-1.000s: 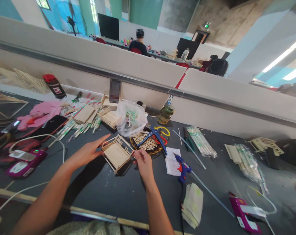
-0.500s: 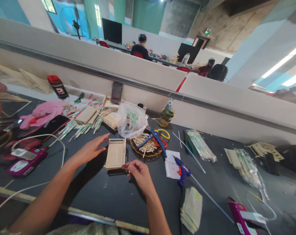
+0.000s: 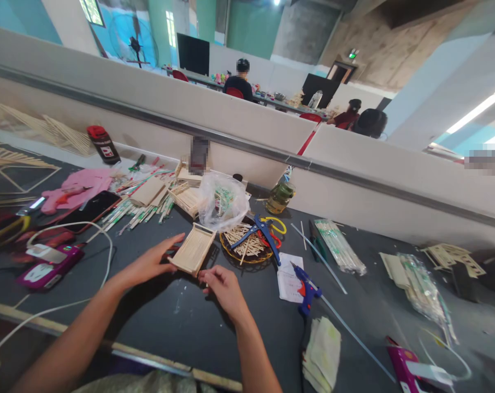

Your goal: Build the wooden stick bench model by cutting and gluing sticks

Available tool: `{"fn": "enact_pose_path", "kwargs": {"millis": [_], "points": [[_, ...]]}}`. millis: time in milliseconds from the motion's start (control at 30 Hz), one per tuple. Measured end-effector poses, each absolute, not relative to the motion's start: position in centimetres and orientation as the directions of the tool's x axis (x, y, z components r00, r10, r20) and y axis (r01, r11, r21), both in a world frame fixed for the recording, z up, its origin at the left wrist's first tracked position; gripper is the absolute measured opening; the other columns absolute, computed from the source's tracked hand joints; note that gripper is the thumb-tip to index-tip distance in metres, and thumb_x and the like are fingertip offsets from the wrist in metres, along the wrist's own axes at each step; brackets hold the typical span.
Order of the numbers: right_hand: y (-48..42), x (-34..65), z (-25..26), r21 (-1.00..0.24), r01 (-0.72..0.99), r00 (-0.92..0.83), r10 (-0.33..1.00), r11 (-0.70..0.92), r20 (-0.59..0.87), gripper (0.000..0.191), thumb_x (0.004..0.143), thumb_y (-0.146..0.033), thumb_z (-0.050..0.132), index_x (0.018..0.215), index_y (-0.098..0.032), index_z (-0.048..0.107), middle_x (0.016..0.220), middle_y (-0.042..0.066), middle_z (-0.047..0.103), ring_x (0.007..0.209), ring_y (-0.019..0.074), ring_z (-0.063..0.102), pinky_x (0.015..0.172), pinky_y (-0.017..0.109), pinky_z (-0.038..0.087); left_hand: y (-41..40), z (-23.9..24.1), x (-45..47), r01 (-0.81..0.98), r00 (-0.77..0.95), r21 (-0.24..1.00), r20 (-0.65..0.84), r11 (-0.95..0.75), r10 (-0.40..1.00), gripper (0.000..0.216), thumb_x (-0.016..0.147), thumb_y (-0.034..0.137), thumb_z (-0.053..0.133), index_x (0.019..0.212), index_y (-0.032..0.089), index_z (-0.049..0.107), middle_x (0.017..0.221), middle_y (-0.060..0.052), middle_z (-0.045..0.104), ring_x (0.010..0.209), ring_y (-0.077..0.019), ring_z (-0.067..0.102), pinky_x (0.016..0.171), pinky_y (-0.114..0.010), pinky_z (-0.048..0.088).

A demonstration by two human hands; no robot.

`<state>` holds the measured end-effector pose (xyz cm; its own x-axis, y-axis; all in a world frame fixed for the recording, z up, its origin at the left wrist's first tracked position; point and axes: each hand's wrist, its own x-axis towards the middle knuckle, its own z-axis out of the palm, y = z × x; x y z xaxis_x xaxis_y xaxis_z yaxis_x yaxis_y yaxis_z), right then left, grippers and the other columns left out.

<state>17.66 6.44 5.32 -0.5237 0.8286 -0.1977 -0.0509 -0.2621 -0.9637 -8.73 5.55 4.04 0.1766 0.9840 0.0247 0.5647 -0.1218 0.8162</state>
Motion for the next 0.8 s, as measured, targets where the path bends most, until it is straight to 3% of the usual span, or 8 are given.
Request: {"fn": "enact_pose_path", "kwargs": {"millis": [67, 200, 267, 367, 433, 533, 633, 800], "points": [[6.8, 17.3, 5.4, -0.969, -0.019, -0.526, 0.827, -0.246, -0.2, 0.042, 0.078, -0.059, 0.065, 0.081, -0.017, 0.065, 0.102, 0.01, 0.072, 0.096, 0.0227, 0.068, 0.067, 0.029, 0.055, 6.5, 4.2, -10.0, 0.654, 0.076, 0.753, 0.034, -0.076, 0.997, 0.062, 0.079, 0.034, 0.06, 0.139, 0.022, 0.046, 0.142, -0.011, 0.052, 0.123, -0.0293, 0.055, 0.101, -0.045, 0.046], [8.6, 17.0, 5.3, -0.994, 0.099, -0.436, 0.895, -0.053, -0.092, 0.038, 0.083, -0.056, 0.059, 0.078, -0.019, 0.064, 0.11, 0.011, 0.069, 0.094, 0.0219, 0.067, 0.07, 0.031, 0.055, 6.6, 4.6, -11.4, 0.765, -0.189, 0.634, 0.05, 0.115, 0.981, 0.046, 0.082, 0.037, 0.054, 0.124, 0.019, 0.053, 0.126, -0.012, 0.061, 0.106, -0.0277, 0.064, 0.091, -0.041, 0.05], [9.7, 16.7, 5.2, -0.985, 0.16, -0.372, 0.928, 0.066, 0.002, 0.034, 0.086, -0.052, 0.055, 0.076, -0.02, 0.063, 0.115, 0.011, 0.067, 0.1, 0.0219, 0.065, 0.081, 0.034, 0.053, 5.8, 4.5, -10.9, 0.745, -0.253, 0.64, 0.009, 0.189, 0.967, 0.045, 0.08, 0.041, 0.059, 0.118, 0.02, 0.051, 0.114, -0.01, 0.065, 0.099, -0.0271, 0.065, 0.087, -0.041, 0.051], [11.1, 16.0, 4.8, -0.958, 0.221, -0.298, 0.948, 0.181, 0.111, 0.03, 0.087, -0.047, 0.053, 0.073, -0.021, 0.06, 0.122, 0.011, 0.063, 0.117, 0.0233, 0.058, 0.099, 0.038, 0.043, 4.5, 3.7, -8.8, 0.618, -0.263, 0.758, -0.051, 0.209, 0.963, 0.05, 0.072, 0.046, 0.07, 0.11, 0.02, 0.048, 0.099, -0.006, 0.065, 0.095, -0.0252, 0.066, 0.084, -0.04, 0.053], [11.8, 15.3, 4.5, -0.949, 0.235, -0.282, 0.949, 0.212, 0.142, 0.029, 0.088, -0.045, 0.052, 0.072, -0.022, 0.058, 0.127, 0.012, 0.061, 0.123, 0.0238, 0.053, 0.104, 0.039, 0.038, 4.0, 2.9, -7.1, 0.501, -0.273, 0.85, -0.02, 0.16, 0.962, 0.058, 0.072, 0.042, 0.072, 0.117, 0.021, 0.043, 0.112, -0.008, 0.061, 0.099, -0.0238, 0.065, 0.08, -0.038, 0.055], [12.4, 14.4, 4.0, -0.945, 0.235, -0.316, 0.937, 0.228, 0.147, 0.028, 0.09, -0.042, 0.048, 0.072, -0.022, 0.056, 0.118, 0.01, 0.064, 0.119, 0.0228, 0.054, 0.104, 0.039, 0.036, 3.9, 1.9, -5.0, 0.466, -0.365, 0.882, 0.122, 0.067, 0.923, 0.067, 0.076, 0.039, 0.068, 0.133, 0.023, 0.035, 0.134, -0.012, 0.044, 0.101, -0.0213, 0.064, 0.075, -0.035, 0.057], [12.8, 13.8, 4.1, -0.942, 0.228, -0.378, 0.914, 0.247, 0.148, 0.028, 0.091, -0.041, 0.043, 0.073, -0.023, 0.053, 0.1, 0.006, 0.066, 0.099, 0.0198, 0.058, 0.094, 0.034, 0.042, 4.4, 1.8, -4.4, 0.437, -0.416, 0.899, 0.18, 0.022, 0.891, 0.052, 0.084, 0.039, 0.06, 0.13, 0.021, 0.04, 0.131, -0.012, 0.044, 0.099, -0.0196, 0.063, 0.079, -0.035, 0.057], [13.2, 14.4, 5.9, -0.91, 0.262, -0.454, 0.873, 0.322, 0.178, 0.024, 0.092, -0.038, 0.043, 0.077, -0.023, 0.053, 0.094, 0.005, 0.063, 0.088, 0.0175, 0.056, 0.083, 0.029, 0.043, 5.3, 3.3, -6.0, 0.368, -0.465, 0.93, 0.168, 0.017, 0.869, 0.046, 0.088, 0.042, 0.056, 0.127, 0.021, 0.044, 0.126, -0.009, 0.052, 0.091, -0.017, 0.062, 0.078, -0.034, 0.056]]}}
